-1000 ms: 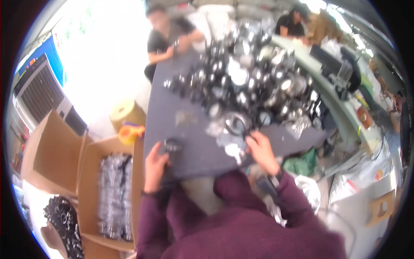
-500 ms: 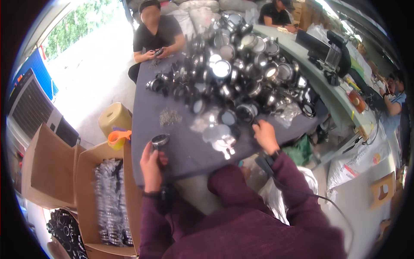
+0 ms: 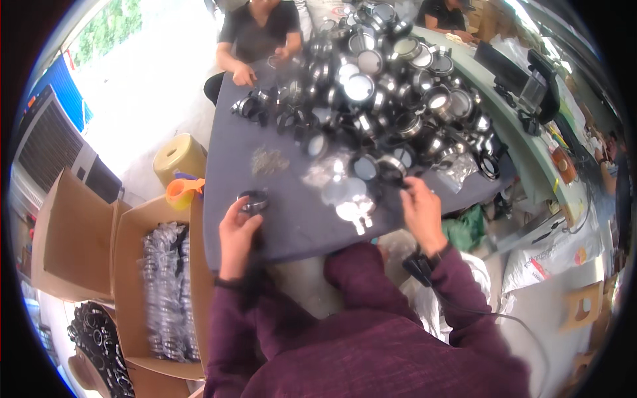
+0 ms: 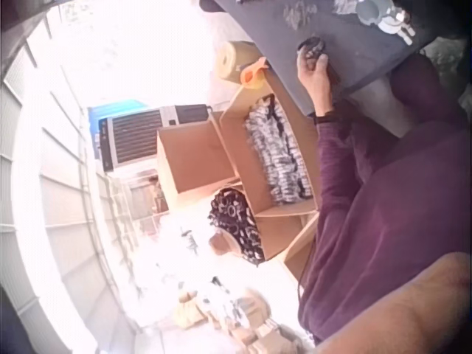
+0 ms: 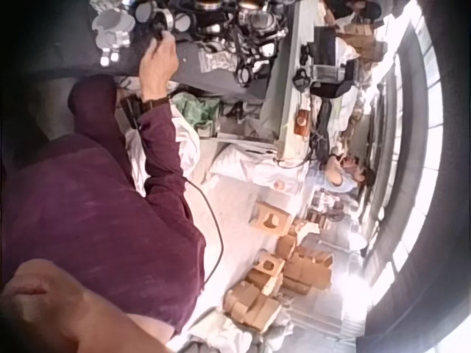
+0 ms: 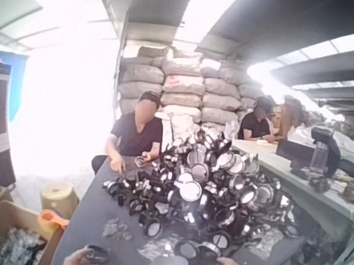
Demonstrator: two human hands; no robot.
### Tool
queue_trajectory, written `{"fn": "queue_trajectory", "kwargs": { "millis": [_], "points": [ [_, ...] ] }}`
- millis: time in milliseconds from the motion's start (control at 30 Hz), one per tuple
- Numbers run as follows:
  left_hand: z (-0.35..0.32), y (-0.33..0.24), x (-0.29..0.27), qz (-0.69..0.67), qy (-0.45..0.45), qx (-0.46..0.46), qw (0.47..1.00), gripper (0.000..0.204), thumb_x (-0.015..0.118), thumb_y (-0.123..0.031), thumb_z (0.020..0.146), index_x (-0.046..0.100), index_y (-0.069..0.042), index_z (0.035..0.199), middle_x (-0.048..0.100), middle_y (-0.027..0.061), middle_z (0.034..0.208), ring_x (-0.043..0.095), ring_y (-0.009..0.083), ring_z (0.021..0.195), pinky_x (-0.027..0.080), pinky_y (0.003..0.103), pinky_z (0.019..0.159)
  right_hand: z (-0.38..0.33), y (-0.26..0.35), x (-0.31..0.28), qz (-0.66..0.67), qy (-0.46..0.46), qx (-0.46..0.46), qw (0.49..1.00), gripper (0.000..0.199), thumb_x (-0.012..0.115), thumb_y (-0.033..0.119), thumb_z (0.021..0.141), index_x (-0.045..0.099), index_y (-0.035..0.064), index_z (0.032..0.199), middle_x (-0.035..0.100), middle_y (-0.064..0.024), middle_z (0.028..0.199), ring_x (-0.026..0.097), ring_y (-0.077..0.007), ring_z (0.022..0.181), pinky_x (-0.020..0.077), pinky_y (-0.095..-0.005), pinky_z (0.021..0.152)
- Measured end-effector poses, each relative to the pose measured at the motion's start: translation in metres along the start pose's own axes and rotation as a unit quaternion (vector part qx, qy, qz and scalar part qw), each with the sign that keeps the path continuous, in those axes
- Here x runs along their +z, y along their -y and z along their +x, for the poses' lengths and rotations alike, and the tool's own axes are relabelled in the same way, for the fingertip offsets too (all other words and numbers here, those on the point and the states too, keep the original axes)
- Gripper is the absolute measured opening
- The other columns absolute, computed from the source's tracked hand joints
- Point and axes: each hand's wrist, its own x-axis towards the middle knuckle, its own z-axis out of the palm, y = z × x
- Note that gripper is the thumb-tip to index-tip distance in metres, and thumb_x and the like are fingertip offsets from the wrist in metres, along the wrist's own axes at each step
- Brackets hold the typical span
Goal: The person picks up a metal ring from a box, places it on the table, and presses a white disc into it. They then pick up a small metal pin from a pile and insert it into the side of the ring.
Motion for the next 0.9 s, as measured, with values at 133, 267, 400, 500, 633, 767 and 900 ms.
{"fn": "queue_trajectory", "kwargs": {
  "millis": [133, 267, 400, 500, 633, 767, 900],
  "points": [
    [-0.015, 0.011, 0.012, -0.055, -0.079, 0.039, 0.995, 0.046, 0.065, 0.002, 0.083, 0.053, 0.000, 0.127, 0.046, -0.0074, 0.071, 0.041, 0.0010, 0.064, 0.032, 0.016, 0.058, 0.041, 0.049, 0.019, 0.025, 0.081, -0.205, 0.975, 0.013, 0.058, 0.013, 0.086, 0.062, 0.0055, 0.095, 0.061, -0.0133, 0.088, 0.062, -0.0338, 0.081, 0.0490, -0.0420, 0.070],
    [-0.016, 0.017, 0.017, -0.038, -0.083, 0.073, 0.993, 0.045, 0.065, 0.000, 0.084, 0.053, 0.000, 0.127, 0.041, -0.0086, 0.071, 0.038, 0.0009, 0.064, 0.031, 0.016, 0.058, 0.080, 0.069, 0.067, -0.142, 0.171, -0.278, 0.935, 0.014, 0.059, 0.012, 0.081, 0.065, 0.0073, 0.092, 0.063, -0.0157, 0.090, 0.064, -0.0336, 0.081, 0.0515, -0.0427, 0.069],
    [-0.016, 0.021, 0.021, -0.041, -0.083, 0.094, 0.991, 0.042, 0.064, 0.001, 0.085, 0.054, 0.000, 0.126, 0.047, -0.0068, 0.074, 0.042, 0.0007, 0.067, 0.034, 0.016, 0.060, 0.094, 0.060, 0.104, -0.269, 0.216, -0.388, 0.855, 0.009, 0.062, 0.009, 0.073, 0.068, 0.0056, 0.078, 0.067, -0.0144, 0.082, 0.067, -0.0324, 0.078, 0.0542, -0.0419, 0.068],
    [-0.017, 0.021, 0.020, -0.042, -0.088, 0.089, 0.991, 0.041, 0.063, 0.001, 0.085, 0.053, 0.001, 0.126, 0.049, -0.0058, 0.076, 0.044, 0.0012, 0.069, 0.035, 0.016, 0.061, 0.101, 0.060, 0.108, -0.289, 0.249, -0.417, 0.825, 0.007, 0.062, 0.008, 0.070, 0.068, 0.0050, 0.072, 0.068, -0.0139, 0.076, 0.068, -0.0318, 0.077, 0.0545, -0.0412, 0.068],
    [-0.016, 0.021, 0.017, -0.029, -0.086, 0.088, 0.992, 0.043, 0.062, 0.001, 0.086, 0.052, 0.001, 0.127, 0.051, -0.0049, 0.078, 0.046, 0.0016, 0.070, 0.038, 0.016, 0.063, 0.107, 0.061, 0.097, -0.292, 0.234, -0.495, 0.784, 0.007, 0.063, 0.008, 0.068, 0.068, 0.0044, 0.072, 0.067, -0.0139, 0.076, 0.068, -0.0301, 0.073, 0.0544, -0.0397, 0.065],
    [-0.012, 0.034, 0.015, -0.044, -0.093, 0.121, 0.987, 0.043, 0.061, 0.000, 0.086, 0.052, 0.000, 0.128, 0.054, -0.0036, 0.079, 0.049, 0.0027, 0.068, 0.041, 0.017, 0.064, 0.111, 0.086, 0.066, -0.271, 0.252, -0.537, 0.758, 0.007, 0.061, 0.009, 0.071, 0.064, 0.0039, 0.075, 0.062, -0.0120, 0.076, 0.066, -0.0281, 0.069, 0.0526, -0.0400, 0.061],
    [-0.019, 0.019, 0.014, -0.073, -0.078, 0.046, 0.993, 0.046, 0.061, 0.001, 0.085, 0.051, -0.001, 0.130, 0.053, -0.0033, 0.080, 0.049, 0.0034, 0.070, 0.042, 0.017, 0.066, 0.099, 0.097, 0.060, -0.175, 0.267, -0.488, 0.812, 0.006, 0.059, 0.011, 0.077, 0.058, 0.0051, 0.076, 0.059, -0.0120, 0.076, 0.062, -0.0322, 0.069, 0.0498, -0.0431, 0.061]
  ]
}}
